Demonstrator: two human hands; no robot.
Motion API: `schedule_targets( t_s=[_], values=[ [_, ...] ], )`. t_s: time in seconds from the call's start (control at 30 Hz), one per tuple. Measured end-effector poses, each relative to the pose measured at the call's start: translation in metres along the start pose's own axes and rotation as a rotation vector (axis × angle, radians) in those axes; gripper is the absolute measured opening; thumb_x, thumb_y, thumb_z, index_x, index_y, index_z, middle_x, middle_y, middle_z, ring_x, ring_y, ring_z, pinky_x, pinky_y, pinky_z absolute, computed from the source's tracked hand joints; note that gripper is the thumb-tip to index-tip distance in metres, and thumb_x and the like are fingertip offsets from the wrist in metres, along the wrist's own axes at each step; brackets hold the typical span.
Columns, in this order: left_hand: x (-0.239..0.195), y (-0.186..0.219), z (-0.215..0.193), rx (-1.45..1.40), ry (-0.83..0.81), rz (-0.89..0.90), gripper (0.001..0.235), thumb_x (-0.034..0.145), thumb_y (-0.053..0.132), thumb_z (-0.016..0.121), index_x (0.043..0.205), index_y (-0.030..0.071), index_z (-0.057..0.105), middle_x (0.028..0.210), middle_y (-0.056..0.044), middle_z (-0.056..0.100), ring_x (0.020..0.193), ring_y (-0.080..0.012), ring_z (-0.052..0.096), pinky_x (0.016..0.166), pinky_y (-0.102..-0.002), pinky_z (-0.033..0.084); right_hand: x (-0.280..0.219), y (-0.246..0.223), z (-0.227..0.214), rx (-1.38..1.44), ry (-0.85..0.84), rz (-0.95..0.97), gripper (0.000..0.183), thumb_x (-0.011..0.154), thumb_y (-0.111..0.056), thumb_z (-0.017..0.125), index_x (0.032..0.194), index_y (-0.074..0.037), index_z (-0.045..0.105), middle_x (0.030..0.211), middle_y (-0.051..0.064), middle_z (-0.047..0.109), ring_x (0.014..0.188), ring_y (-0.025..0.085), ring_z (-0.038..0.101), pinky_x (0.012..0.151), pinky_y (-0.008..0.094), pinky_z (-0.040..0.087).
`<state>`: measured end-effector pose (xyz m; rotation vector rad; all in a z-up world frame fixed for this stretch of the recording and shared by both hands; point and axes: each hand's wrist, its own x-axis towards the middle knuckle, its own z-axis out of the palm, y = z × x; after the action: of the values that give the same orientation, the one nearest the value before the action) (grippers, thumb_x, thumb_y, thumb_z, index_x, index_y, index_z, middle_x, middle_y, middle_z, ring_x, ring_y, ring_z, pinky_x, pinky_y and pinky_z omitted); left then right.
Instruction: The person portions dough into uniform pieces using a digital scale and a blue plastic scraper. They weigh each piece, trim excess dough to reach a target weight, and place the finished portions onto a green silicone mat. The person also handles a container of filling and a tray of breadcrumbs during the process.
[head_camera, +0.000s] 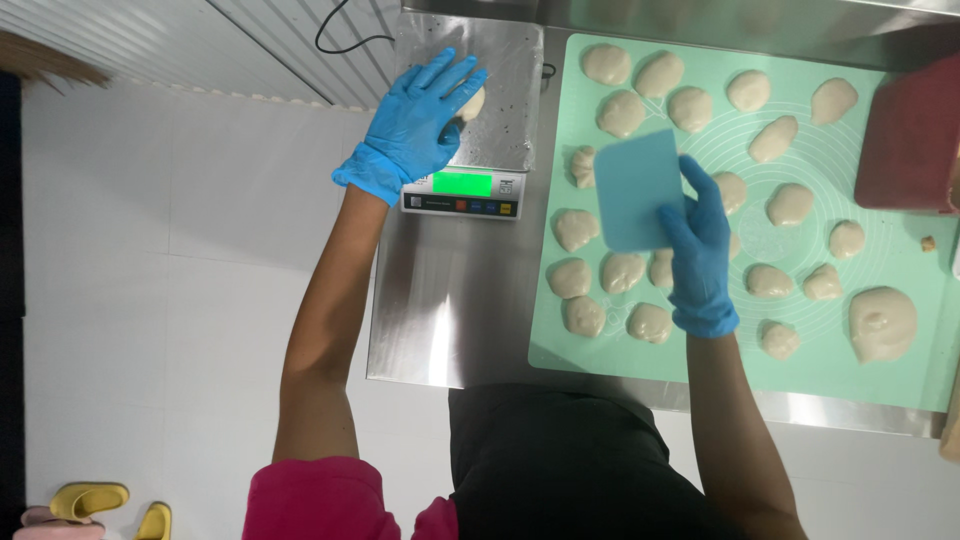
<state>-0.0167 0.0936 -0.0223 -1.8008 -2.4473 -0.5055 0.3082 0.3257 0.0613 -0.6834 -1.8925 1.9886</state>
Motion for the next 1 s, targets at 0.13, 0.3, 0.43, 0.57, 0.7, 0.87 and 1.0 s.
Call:
schedule_targets(
  t_s=[0.13, 0.3, 0.43, 0.57, 0.7, 0.87, 1.0],
  values=[
    [-0.011, -0.017, 0.034, -0.01, 0.049, -0.096, 0.064, 0.095, 0.022, 0.068, 0.155, 0.007, 0.05, 0.15, -0.012, 0.053, 0.133, -0.0322, 0.049, 0.11, -0.05, 0.038, 0.035, -0.006, 0.04, -0.173, -0.115, 0.004, 0.073, 0.098, -0.003, 0.06, 0.163, -0.013, 0.028, 0.118, 0.013, 0.065, 0.105, 0.019, 0.065, 0.089, 0.036, 0.057],
    [-0.021, -0.02, 0.071, 0.077, 0.242, -0.221, 0.055, 0.1, 0.021, 0.068, 0.153, 0.013, 0.055, 0.128, -0.003, 0.066, 0.11, -0.0246, 0.058, 0.096, -0.043, 0.043, 0.086, 0.006, 0.102, -0.691, -0.213, -0.234, 0.069, 0.101, -0.01, 0.061, 0.163, -0.022, 0.033, 0.109, 0.017, 0.074, 0.087, 0.033, 0.073, 0.08, 0.043, 0.058],
    [-0.027, -0.001, 0.075, 0.054, 0.378, -0.391, 0.046, 0.097, 0.024, 0.071, 0.141, 0.015, 0.062, 0.114, -0.003, 0.067, 0.102, -0.0252, 0.059, 0.092, -0.043, 0.043, 0.12, 0.021, 0.14, -0.866, -0.239, -0.415, 0.069, 0.099, -0.013, 0.059, 0.163, -0.021, 0.033, 0.11, 0.021, 0.073, 0.086, 0.042, 0.069, 0.079, 0.049, 0.056],
    [-0.026, 0.01, 0.072, 0.029, 0.422, -0.526, 0.033, 0.094, 0.027, 0.074, 0.124, 0.016, 0.069, 0.107, -0.006, 0.067, 0.099, -0.0278, 0.059, 0.088, -0.045, 0.042, 0.136, 0.04, 0.163, -1.001, -0.256, -0.403, 0.069, 0.096, -0.015, 0.06, 0.161, -0.023, 0.038, 0.096, 0.021, 0.072, 0.081, 0.042, 0.069, 0.078, 0.051, 0.056],
    [-0.036, 0.023, 0.059, 0.021, 0.515, -0.592, 0.021, 0.091, 0.029, 0.075, 0.107, 0.016, 0.072, 0.106, -0.004, 0.07, 0.1, -0.0256, 0.062, 0.088, -0.044, 0.044, 0.141, 0.051, 0.179, -1.084, -0.236, -0.54, 0.067, 0.092, -0.011, 0.06, 0.157, -0.02, 0.042, 0.096, 0.021, 0.073, 0.079, 0.041, 0.069, 0.071, 0.052, 0.055],
    [-0.103, 0.09, 0.04, -1.122, 1.104, -1.027, 0.027, 0.103, 0.026, 0.064, 0.116, 0.004, 0.072, 0.104, 0.001, 0.068, 0.093, -0.0081, 0.062, 0.085, -0.025, 0.051, 0.108, 0.05, 0.113, -0.408, -0.176, -0.363, 0.039, 0.102, -0.003, 0.057, 0.142, -0.006, 0.057, 0.103, 0.02, 0.068, 0.095, 0.028, 0.067, 0.086, 0.043, 0.052],
    [-0.146, 0.178, 0.072, -1.565, 1.089, -1.008, 0.025, 0.104, 0.023, 0.065, 0.112, 0.001, 0.073, 0.092, -0.003, 0.067, 0.081, -0.0091, 0.062, 0.075, -0.027, 0.052, 0.043, 0.064, 0.02, -0.242, -0.267, -0.21, 0.014, 0.097, 0.0, 0.055, 0.108, 0.0, 0.064, 0.096, 0.009, 0.063, 0.091, 0.016, 0.059, 0.085, 0.032, 0.051]
  ],
)
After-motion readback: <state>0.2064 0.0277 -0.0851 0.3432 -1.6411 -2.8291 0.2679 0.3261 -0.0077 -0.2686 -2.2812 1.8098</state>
